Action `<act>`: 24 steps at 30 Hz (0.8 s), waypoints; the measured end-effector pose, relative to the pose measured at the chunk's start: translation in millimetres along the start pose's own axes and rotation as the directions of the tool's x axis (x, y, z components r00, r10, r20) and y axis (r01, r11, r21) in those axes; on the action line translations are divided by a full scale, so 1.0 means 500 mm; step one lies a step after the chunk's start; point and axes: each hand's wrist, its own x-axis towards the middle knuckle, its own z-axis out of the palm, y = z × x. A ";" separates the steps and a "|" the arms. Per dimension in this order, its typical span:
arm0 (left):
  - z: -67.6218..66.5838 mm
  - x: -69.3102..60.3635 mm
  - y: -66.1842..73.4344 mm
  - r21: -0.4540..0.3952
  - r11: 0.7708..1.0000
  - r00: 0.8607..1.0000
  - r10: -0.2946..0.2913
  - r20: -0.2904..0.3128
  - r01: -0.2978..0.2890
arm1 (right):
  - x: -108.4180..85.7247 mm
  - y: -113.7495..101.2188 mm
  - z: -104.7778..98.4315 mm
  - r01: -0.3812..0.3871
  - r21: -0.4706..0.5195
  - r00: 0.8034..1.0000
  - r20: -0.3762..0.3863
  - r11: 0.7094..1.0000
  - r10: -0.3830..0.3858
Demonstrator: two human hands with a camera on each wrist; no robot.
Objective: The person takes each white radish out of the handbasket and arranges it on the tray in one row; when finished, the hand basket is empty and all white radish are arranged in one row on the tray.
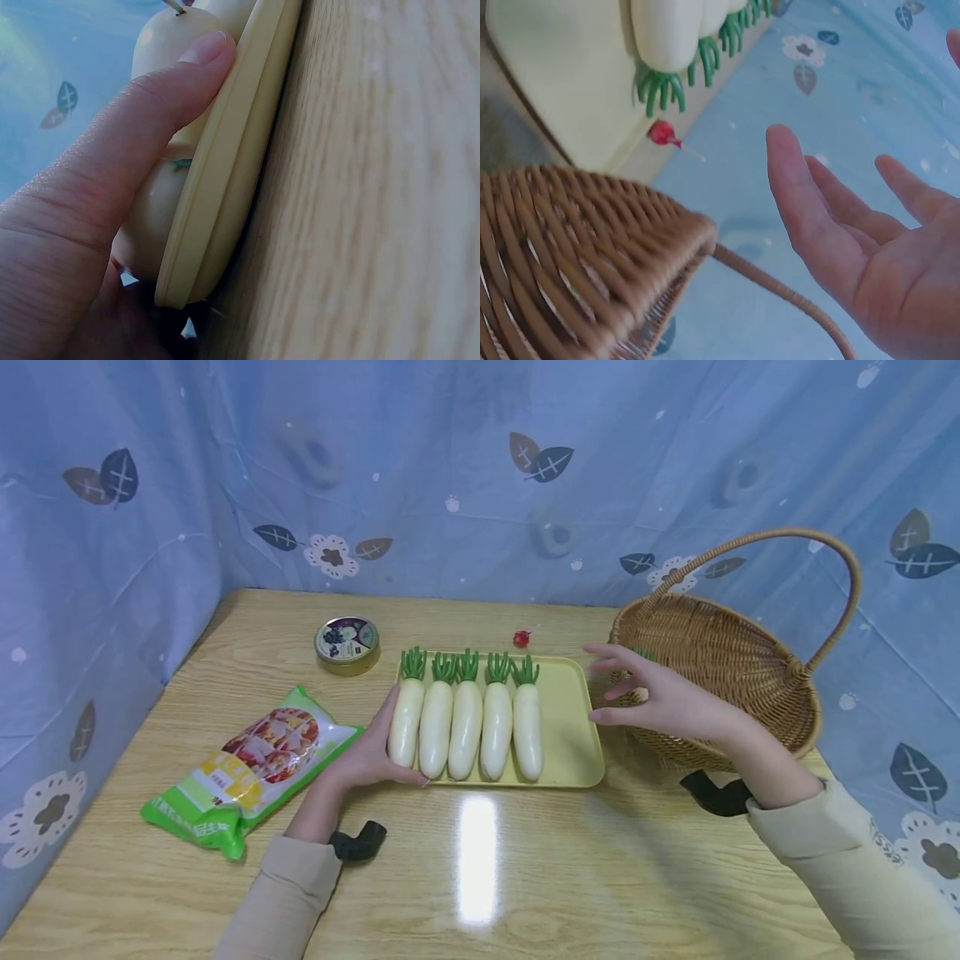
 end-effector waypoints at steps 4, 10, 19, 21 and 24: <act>-0.001 0.001 0.003 -0.002 1.000 1.000 0.010 0.004 -0.010 | -0.009 0.002 -0.015 0.017 -0.021 1.000 0.002 1.000 -0.017; 0.000 0.000 0.006 -0.001 1.000 1.000 0.001 0.002 -0.001 | -0.020 0.002 -0.040 -0.003 -0.018 1.000 0.018 1.000 0.003; 0.000 0.000 0.003 -0.006 1.000 1.000 -0.002 0.004 0.002 | -0.028 0.010 -0.072 0.002 -0.011 1.000 0.005 1.000 -0.002; 0.000 0.000 0.004 -0.007 1.000 1.000 0.000 0.005 0.000 | -0.029 0.012 -0.079 -0.006 -0.020 1.000 0.003 1.000 0.006; -0.001 0.000 0.006 -0.009 1.000 1.000 0.008 0.004 -0.008 | -0.030 0.016 -0.088 -0.034 -0.034 0.999 -0.008 0.999 0.034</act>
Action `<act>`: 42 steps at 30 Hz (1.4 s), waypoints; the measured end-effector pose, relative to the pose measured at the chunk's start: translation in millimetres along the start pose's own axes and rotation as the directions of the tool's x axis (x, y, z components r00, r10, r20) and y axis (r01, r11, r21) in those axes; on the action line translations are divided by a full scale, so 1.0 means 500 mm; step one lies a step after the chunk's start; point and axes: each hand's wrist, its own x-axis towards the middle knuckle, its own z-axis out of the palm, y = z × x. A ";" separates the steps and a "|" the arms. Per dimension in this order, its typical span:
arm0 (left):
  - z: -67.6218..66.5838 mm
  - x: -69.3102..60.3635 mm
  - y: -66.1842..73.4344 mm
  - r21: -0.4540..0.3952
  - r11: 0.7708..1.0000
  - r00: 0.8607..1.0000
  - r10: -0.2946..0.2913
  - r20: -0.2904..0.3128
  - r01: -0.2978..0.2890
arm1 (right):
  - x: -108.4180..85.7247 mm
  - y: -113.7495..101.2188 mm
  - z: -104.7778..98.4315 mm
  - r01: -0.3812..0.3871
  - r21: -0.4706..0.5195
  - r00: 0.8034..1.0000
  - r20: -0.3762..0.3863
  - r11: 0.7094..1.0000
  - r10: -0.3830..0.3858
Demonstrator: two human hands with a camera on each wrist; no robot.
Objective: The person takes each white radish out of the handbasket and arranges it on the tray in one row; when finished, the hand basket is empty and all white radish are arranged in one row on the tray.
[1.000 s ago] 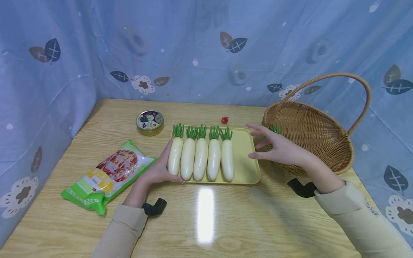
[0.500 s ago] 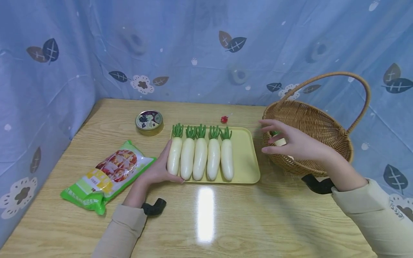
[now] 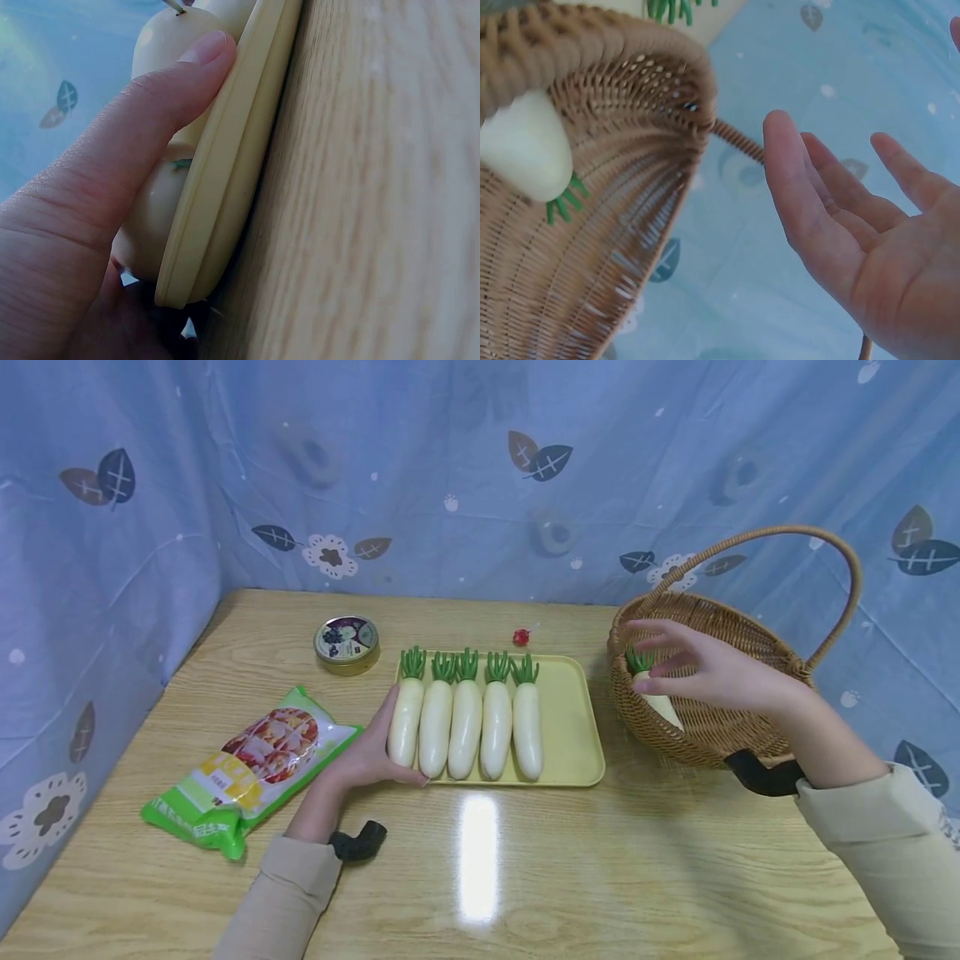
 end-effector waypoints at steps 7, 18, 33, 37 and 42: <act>-0.001 0.000 0.002 -0.003 1.000 1.000 0.015 0.005 -0.015 | 0.007 0.017 -0.019 -0.035 -0.004 0.999 0.008 0.999 0.035; 0.003 0.012 -0.072 0.046 0.998 0.999 -0.033 -0.010 0.033 | 0.028 0.076 -0.053 -0.154 0.037 0.985 0.091 0.987 0.150; 0.000 -0.001 -0.005 -0.004 1.000 1.000 -0.019 0.003 0.020 | 0.057 0.140 -0.065 -0.279 0.080 0.950 0.168 0.957 0.263; -0.001 -0.003 0.008 0.003 1.000 1.000 -0.011 0.007 0.011 | 0.067 0.152 -0.066 -0.295 0.107 0.944 0.184 0.949 0.273; 0.000 -0.004 0.008 0.005 1.000 1.000 -0.016 0.008 0.016 | 0.075 0.164 -0.064 -0.315 0.146 0.934 0.221 0.938 0.279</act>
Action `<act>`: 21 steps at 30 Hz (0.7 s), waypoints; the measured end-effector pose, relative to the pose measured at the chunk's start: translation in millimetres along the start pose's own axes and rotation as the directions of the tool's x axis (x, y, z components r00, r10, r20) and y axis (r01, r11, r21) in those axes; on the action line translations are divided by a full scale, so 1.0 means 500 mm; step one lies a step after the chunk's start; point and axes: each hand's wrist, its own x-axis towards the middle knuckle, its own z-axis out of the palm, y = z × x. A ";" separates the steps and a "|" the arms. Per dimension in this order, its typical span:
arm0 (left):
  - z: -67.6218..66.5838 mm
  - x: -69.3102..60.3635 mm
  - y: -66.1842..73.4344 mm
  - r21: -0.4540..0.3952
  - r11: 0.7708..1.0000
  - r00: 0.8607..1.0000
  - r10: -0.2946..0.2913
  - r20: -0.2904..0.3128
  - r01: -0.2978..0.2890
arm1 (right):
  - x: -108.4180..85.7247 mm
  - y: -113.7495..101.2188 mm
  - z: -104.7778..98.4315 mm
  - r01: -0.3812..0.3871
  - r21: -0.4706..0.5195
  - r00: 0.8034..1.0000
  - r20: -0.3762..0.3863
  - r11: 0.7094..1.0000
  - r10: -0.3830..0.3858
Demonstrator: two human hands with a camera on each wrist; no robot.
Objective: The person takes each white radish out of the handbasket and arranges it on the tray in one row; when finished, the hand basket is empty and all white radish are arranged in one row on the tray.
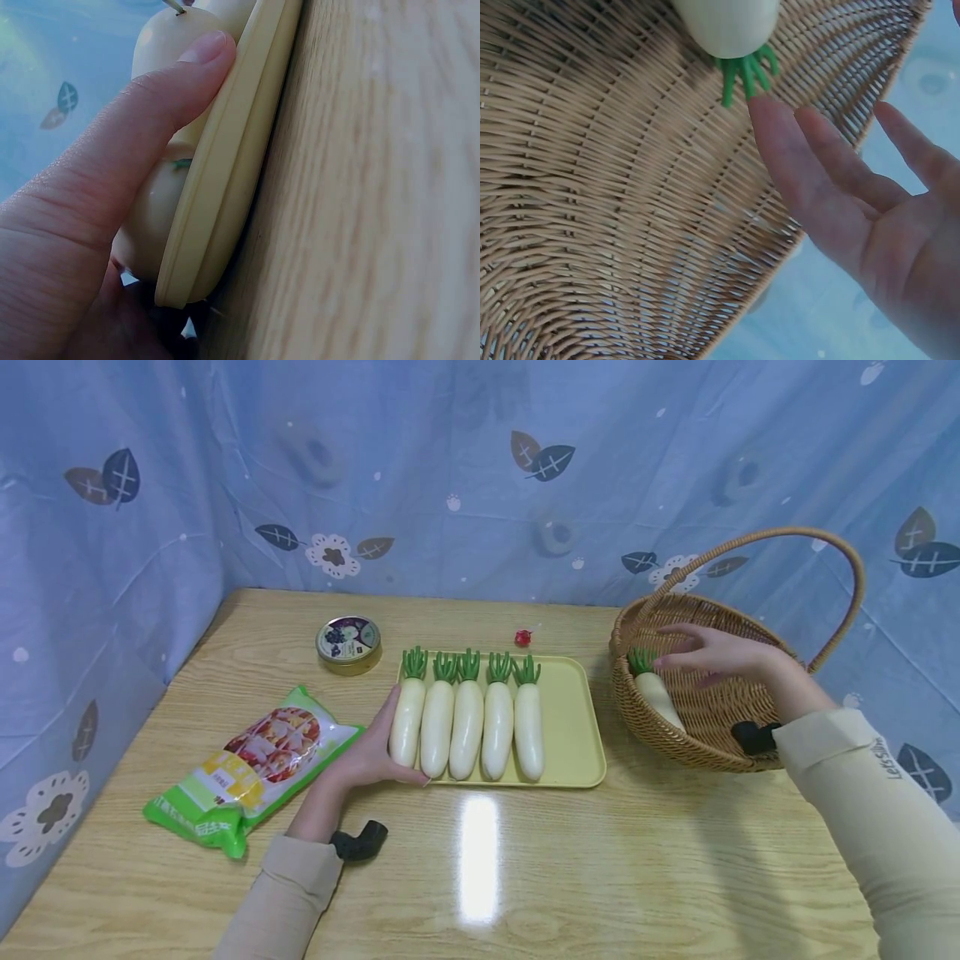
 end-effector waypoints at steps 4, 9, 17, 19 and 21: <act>0.000 0.003 -0.013 -0.015 1.000 1.000 0.016 -0.007 -0.016 | 0.010 0.006 0.004 -0.011 0.036 0.999 0.033 0.999 0.009; 0.001 0.012 -0.055 0.009 1.000 1.000 0.019 -0.019 -0.019 | 0.024 0.007 0.011 -0.032 0.029 0.996 0.084 0.999 0.030; 0.001 0.006 -0.030 0.007 1.000 1.000 -0.006 -0.005 0.006 | 0.045 0.024 0.018 -0.075 0.003 0.986 0.151 0.997 0.074; 0.000 0.003 -0.012 -0.004 1.000 1.000 -0.009 0.001 0.009 | 0.050 0.028 0.019 -0.081 0.007 0.984 0.161 0.997 0.079; 0.000 0.001 -0.007 -0.001 1.000 1.000 -0.008 0.001 0.008 | 0.054 0.030 0.021 -0.089 0.020 0.981 0.174 0.996 0.085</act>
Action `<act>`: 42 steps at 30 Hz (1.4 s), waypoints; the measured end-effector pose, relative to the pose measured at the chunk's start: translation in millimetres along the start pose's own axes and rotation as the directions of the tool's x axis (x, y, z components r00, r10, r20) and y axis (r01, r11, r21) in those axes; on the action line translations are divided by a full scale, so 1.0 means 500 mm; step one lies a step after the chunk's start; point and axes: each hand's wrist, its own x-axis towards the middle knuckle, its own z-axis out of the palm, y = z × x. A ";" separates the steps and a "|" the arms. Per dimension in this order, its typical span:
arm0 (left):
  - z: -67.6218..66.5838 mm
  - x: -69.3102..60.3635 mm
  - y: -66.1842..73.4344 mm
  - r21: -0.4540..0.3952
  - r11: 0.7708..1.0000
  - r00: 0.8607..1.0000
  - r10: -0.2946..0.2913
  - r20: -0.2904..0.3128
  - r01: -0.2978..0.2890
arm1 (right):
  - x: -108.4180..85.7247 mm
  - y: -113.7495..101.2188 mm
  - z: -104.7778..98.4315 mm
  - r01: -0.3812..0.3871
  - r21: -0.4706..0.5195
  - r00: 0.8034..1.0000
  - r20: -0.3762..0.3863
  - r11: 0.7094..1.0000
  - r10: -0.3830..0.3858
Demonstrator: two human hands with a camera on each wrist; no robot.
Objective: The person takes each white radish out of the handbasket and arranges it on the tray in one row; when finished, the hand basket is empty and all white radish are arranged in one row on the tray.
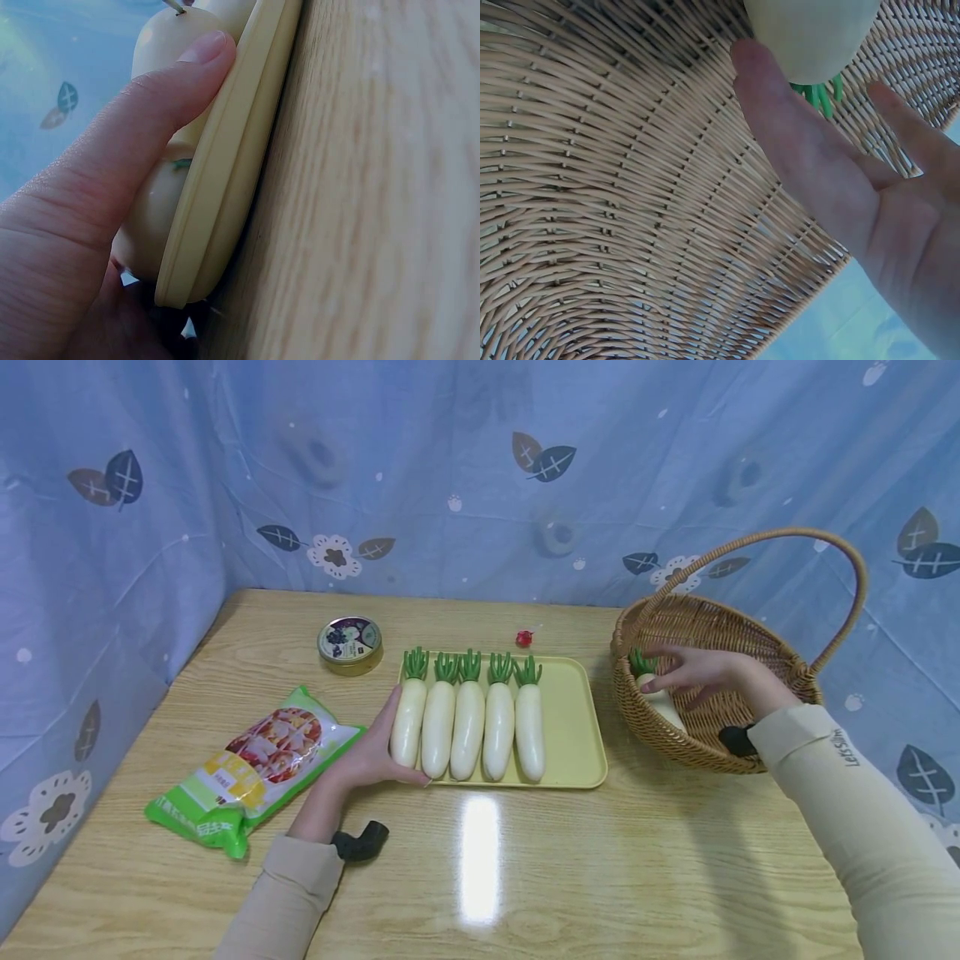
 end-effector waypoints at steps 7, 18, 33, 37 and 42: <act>0.000 -0.001 0.004 0.002 1.000 1.000 0.010 -0.003 -0.010 | 0.010 0.004 0.002 -0.024 0.024 0.999 0.028 0.999 0.024; 0.003 -0.003 0.008 0.018 0.997 0.997 -0.072 0.000 0.072 | 0.019 0.017 0.007 -0.067 0.040 0.996 0.069 0.997 0.064; 0.002 -0.002 0.002 0.011 0.998 0.999 -0.054 -0.001 0.055 | 0.018 0.014 0.007 -0.083 0.065 0.992 0.097 0.994 0.076; 0.003 -0.003 0.004 0.020 0.997 0.997 -0.071 -0.003 0.071 | 0.017 0.017 0.007 -0.083 0.069 0.993 0.086 0.994 0.077; 0.003 -0.004 0.009 0.025 0.996 0.997 -0.081 -0.007 0.081 | 0.012 0.019 0.004 -0.055 0.096 0.998 0.046 0.994 0.051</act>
